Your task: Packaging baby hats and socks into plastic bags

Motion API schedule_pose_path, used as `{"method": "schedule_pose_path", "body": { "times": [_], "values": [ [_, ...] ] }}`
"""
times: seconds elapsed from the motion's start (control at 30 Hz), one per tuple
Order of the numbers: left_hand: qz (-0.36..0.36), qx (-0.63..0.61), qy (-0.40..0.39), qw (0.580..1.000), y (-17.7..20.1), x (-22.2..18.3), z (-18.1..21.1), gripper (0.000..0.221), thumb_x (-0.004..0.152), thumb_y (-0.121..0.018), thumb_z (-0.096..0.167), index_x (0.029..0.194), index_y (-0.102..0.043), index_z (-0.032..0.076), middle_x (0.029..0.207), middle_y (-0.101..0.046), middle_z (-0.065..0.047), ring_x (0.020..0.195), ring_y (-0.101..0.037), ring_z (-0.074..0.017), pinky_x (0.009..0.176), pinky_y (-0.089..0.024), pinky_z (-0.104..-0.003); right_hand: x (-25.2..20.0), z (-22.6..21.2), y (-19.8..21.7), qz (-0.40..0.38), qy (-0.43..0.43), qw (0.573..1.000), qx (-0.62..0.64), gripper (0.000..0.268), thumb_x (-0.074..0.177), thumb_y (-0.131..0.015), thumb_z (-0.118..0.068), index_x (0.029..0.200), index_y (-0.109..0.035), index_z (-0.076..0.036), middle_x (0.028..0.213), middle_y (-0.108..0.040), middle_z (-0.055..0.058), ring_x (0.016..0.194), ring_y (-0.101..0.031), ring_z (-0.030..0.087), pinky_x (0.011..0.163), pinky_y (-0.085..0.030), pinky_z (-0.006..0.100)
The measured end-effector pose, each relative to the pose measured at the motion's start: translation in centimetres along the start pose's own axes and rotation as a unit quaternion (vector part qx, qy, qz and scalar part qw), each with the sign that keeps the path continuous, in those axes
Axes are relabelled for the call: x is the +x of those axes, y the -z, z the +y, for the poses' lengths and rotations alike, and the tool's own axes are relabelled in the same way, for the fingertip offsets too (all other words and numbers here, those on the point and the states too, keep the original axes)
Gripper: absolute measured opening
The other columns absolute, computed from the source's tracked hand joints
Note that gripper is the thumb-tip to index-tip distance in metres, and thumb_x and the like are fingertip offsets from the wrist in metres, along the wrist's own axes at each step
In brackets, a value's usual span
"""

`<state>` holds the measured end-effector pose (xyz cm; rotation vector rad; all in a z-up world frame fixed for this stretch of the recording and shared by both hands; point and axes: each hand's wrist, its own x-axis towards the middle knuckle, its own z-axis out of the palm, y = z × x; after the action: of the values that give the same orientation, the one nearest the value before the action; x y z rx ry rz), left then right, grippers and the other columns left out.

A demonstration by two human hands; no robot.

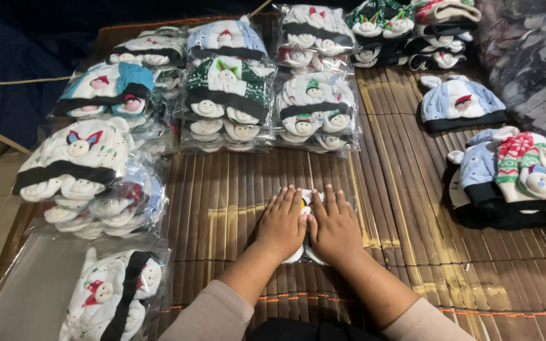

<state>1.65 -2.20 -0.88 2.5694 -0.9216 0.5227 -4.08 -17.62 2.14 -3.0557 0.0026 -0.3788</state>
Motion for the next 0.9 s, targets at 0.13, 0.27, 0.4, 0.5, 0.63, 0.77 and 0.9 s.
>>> {"method": "schedule_pose_path", "body": {
  "times": [0.13, 0.27, 0.4, 0.5, 0.63, 0.77, 0.9],
  "values": [
    [-0.003, -0.001, 0.003, 1.0, -0.2, 0.0, 0.0, 0.061, 0.098, -0.044, 0.033, 0.149, -0.047, -0.001, 0.145, -0.054, -0.026, 0.136, -0.054, -0.041, 0.112, -0.039, -0.053, 0.0, 0.0, -0.1, -0.009, -0.002, 1.0, -0.007, 0.061, 0.102, -0.038, -0.046, 0.157, -0.043, -0.02, 0.157, -0.045, 0.018, 0.143, -0.045, 0.043, 0.111, -0.044, 0.052],
    [-0.011, -0.003, 0.008, 1.0, -0.1, 0.0, 0.1, 0.063, 0.097, -0.047, 0.032, 0.15, -0.046, -0.001, 0.146, -0.053, -0.026, 0.137, -0.052, -0.041, 0.113, -0.038, -0.054, 0.0, -0.2, 0.2, -0.034, -0.001, 0.999, -0.005, 0.061, 0.102, -0.037, -0.045, 0.157, -0.042, -0.019, 0.159, -0.041, 0.019, 0.146, -0.041, 0.044, 0.113, -0.042, 0.052],
    [-0.017, -0.007, 0.011, 1.0, -0.3, -0.1, 0.0, 0.063, 0.096, -0.047, 0.032, 0.15, -0.046, -0.001, 0.147, -0.052, -0.026, 0.138, -0.051, -0.0412, 0.114, -0.037, -0.054, 0.1, -0.3, 0.5, -0.054, -0.004, 0.998, -0.008, 0.061, 0.103, -0.035, -0.044, 0.158, -0.04, -0.018, 0.161, -0.037, 0.019, 0.148, -0.038, 0.044, 0.115, -0.039, 0.053],
    [-0.015, 0.005, 0.01, 1.0, -0.4, -0.1, 0.1, 0.064, 0.096, -0.049, 0.033, 0.15, -0.046, -0.001, 0.147, -0.053, -0.026, 0.138, -0.051, -0.0404, 0.115, -0.037, -0.054, 0.1, -0.2, 0.1, -0.056, 0.0, 0.998, -0.013, 0.061, 0.103, -0.035, -0.044, 0.158, -0.04, -0.017, 0.162, -0.036, 0.02, 0.148, -0.036, 0.045, 0.115, -0.039, 0.053],
    [-0.043, 0.003, 0.019, 0.999, -0.5, -0.1, 0.1, 0.065, 0.096, -0.047, 0.033, 0.152, -0.044, 0.0, 0.15, -0.05, -0.025, 0.142, -0.047, -0.0398, 0.117, -0.034, -0.053, 0.2, -0.3, 0.4, -0.085, -0.003, 0.996, -0.018, 0.061, 0.104, -0.033, -0.043, 0.159, -0.037, -0.017, 0.164, -0.032, 0.019, 0.15, -0.033, 0.044, 0.117, -0.036, 0.052],
    [-0.067, 0.0, 0.027, 0.997, -0.2, 0.0, 0.2, 0.065, 0.096, -0.047, 0.033, 0.152, -0.042, -0.001, 0.152, -0.048, -0.026, 0.144, -0.045, -0.0399, 0.118, -0.033, -0.054, 0.4, -0.3, 0.4, -0.127, -0.01, 0.992, -0.023, 0.063, 0.105, -0.029, -0.045, 0.161, -0.033, -0.018, 0.167, -0.027, 0.017, 0.153, -0.027, 0.044, 0.12, -0.031, 0.052],
    [-0.077, 0.003, 0.03, 0.997, -0.1, 0.0, 0.3, 0.065, 0.097, -0.047, 0.033, 0.152, -0.042, -0.001, 0.152, -0.047, -0.026, 0.144, -0.044, -0.04, 0.118, -0.032, -0.054, 0.5, -0.4, 0.8, -0.15, -0.013, 0.988, -0.023, 0.062, 0.105, -0.027, -0.046, 0.161, -0.033, -0.018, 0.168, -0.025, 0.015, 0.154, -0.023, 0.042, 0.121, -0.028, 0.051]
  ]
}}
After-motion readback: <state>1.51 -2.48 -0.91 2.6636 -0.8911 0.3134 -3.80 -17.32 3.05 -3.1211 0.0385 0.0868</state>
